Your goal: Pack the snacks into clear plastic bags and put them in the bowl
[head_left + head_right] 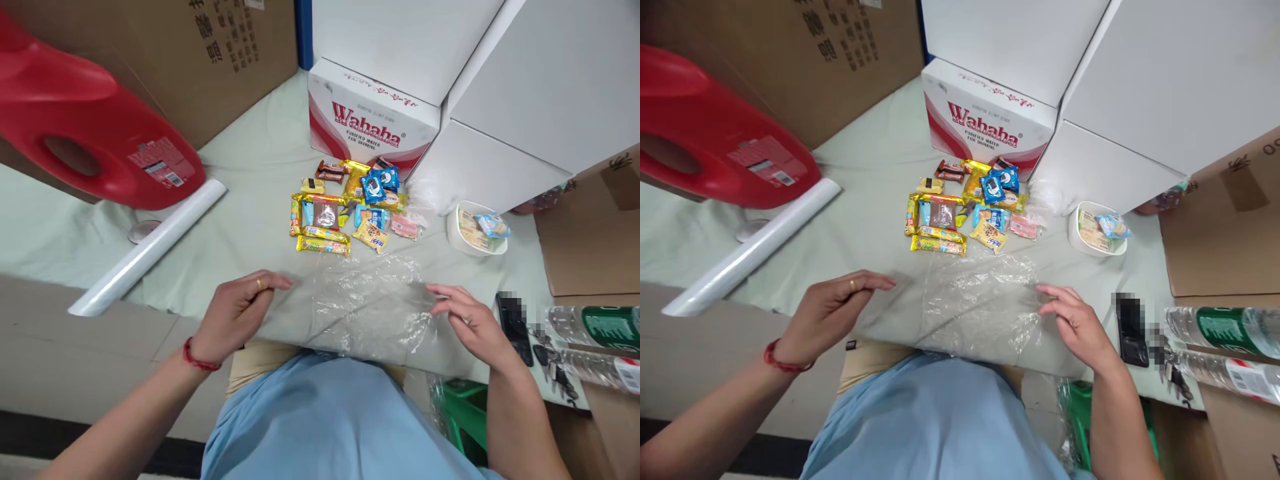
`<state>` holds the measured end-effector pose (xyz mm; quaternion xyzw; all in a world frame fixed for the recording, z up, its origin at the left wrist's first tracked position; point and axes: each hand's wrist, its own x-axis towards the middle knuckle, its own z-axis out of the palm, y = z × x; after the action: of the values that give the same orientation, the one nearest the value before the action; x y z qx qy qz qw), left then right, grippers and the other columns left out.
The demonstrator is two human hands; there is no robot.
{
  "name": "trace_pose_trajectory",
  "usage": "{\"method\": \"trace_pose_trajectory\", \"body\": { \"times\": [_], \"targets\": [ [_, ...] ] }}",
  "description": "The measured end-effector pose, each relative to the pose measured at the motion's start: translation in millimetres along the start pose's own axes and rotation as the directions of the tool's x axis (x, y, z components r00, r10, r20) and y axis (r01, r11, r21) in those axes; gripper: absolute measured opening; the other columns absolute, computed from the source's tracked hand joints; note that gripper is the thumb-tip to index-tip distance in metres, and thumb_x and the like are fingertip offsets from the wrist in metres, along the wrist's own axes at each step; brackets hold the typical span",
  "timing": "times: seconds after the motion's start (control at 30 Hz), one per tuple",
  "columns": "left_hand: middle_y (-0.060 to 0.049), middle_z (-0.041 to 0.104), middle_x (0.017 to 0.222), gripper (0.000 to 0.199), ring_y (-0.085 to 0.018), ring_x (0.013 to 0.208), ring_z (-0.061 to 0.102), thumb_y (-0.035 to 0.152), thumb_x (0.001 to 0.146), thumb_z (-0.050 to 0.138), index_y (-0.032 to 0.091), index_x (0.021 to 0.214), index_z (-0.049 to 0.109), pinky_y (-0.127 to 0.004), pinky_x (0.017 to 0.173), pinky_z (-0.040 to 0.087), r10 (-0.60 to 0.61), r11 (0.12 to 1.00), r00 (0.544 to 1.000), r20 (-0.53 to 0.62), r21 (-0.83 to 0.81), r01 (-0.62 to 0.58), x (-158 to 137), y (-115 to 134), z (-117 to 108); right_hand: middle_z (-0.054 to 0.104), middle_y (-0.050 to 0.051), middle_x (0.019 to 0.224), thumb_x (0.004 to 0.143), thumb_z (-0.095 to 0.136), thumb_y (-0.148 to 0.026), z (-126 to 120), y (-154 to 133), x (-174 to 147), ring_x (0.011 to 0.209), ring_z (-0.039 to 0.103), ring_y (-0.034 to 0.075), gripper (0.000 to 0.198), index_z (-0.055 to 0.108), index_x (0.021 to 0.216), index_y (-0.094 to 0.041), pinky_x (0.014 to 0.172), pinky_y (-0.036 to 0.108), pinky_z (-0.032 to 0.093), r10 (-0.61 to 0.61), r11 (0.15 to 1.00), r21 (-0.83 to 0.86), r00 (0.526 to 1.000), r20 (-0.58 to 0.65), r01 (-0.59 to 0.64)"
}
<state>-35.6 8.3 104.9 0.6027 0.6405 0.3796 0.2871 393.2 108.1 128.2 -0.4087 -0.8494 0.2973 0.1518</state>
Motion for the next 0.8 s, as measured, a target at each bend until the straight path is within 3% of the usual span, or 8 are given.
{"method": "trace_pose_trajectory", "body": {
  "times": [0.07,0.17,0.3,0.4,0.5,0.57,0.7,0.8],
  "targets": [
    [-0.003,0.079,0.099,0.027,-0.021,0.092,0.074,0.020,0.092,0.047,0.025,0.094,0.073,-0.035,0.087,0.058,0.054,0.997,0.994,-0.091,0.058,-0.049,8,26,22,0.072,0.005,0.129,0.081,0.046,-0.006,3,-12,15,0.117,0.064,0.026,0.038,0.074,0.096,-0.027,0.101,0.047,0.051,-0.024,1.000,-0.022,0.995,-0.098,0.022],
    [-0.006,0.078,0.105,0.023,-0.024,0.102,0.070,0.015,0.089,0.049,0.022,0.089,0.071,-0.041,0.092,0.055,0.239,0.957,0.971,-0.009,0.173,-0.234,17,50,69,0.074,0.004,0.122,0.074,0.045,-0.002,20,-22,34,0.112,0.066,0.026,0.038,0.073,0.086,-0.026,0.095,0.045,0.054,-0.102,0.993,-0.055,0.995,-0.021,0.100],
    [-0.013,0.066,0.143,0.030,-0.031,0.136,0.056,0.022,0.096,0.051,0.019,0.118,0.072,-0.054,0.113,0.043,0.255,0.866,0.952,0.166,0.399,-0.302,18,33,114,0.074,0.004,0.123,0.070,0.045,0.001,29,-9,19,0.112,0.065,0.025,0.039,0.072,0.080,-0.026,0.092,0.043,0.055,-0.124,0.989,-0.068,0.985,0.119,0.133],
    [-0.013,0.044,0.163,0.048,-0.034,0.152,0.038,0.034,0.101,0.050,0.022,0.147,0.055,-0.063,0.124,0.022,0.201,0.822,0.960,0.197,0.498,-0.275,9,2,122,0.074,0.004,0.126,0.070,0.045,0.000,18,18,-22,0.116,0.066,0.026,0.041,0.073,0.081,-0.026,0.095,0.045,0.055,-0.037,0.996,-0.073,0.985,0.167,0.050],
    [-0.010,0.035,0.168,0.053,-0.034,0.157,0.030,0.041,0.103,0.046,0.028,0.155,0.046,-0.068,0.125,0.010,0.158,0.803,0.962,0.222,0.538,-0.256,-1,-17,122,0.078,0.005,0.117,0.072,0.046,-0.005,4,40,-59,0.109,0.072,0.026,0.037,0.075,0.081,-0.027,0.092,0.045,0.058,0.116,0.992,-0.078,0.973,0.201,-0.102],
    [-0.009,0.032,0.169,0.053,-0.032,0.158,0.027,0.044,0.104,0.044,0.030,0.155,0.045,-0.068,0.125,0.005,0.151,0.803,0.958,0.242,0.535,-0.262,-5,-18,124,0.079,0.004,0.109,0.077,0.048,-0.010,-1,43,-66,0.101,0.075,0.026,0.034,0.076,0.084,-0.027,0.089,0.044,0.060,0.196,0.978,-0.096,0.971,0.135,-0.184],
    [-0.007,0.030,0.170,0.054,-0.030,0.157,0.028,0.046,0.104,0.043,0.033,0.156,0.043,-0.069,0.125,-0.002,0.173,0.807,0.947,0.271,0.512,-0.294,0,-8,129,0.077,0.005,0.119,0.091,0.050,-0.017,16,16,-30,0.110,0.072,0.026,0.033,0.077,0.104,-0.030,0.099,0.047,0.057,0.094,0.993,-0.057,0.992,-0.085,-0.099],
    [-0.008,0.030,0.170,0.055,-0.031,0.156,0.031,0.044,0.104,0.044,0.034,0.158,0.039,-0.070,0.125,-0.003,0.204,0.800,0.943,0.265,0.510,-0.316,9,-6,126,0.064,0.007,0.145,0.098,0.054,-0.023,49,-5,13,0.135,0.059,0.027,0.041,0.066,0.137,-0.031,0.116,0.052,0.046,-0.066,0.996,-0.071,0.995,-0.069,0.061]
  ]
}}
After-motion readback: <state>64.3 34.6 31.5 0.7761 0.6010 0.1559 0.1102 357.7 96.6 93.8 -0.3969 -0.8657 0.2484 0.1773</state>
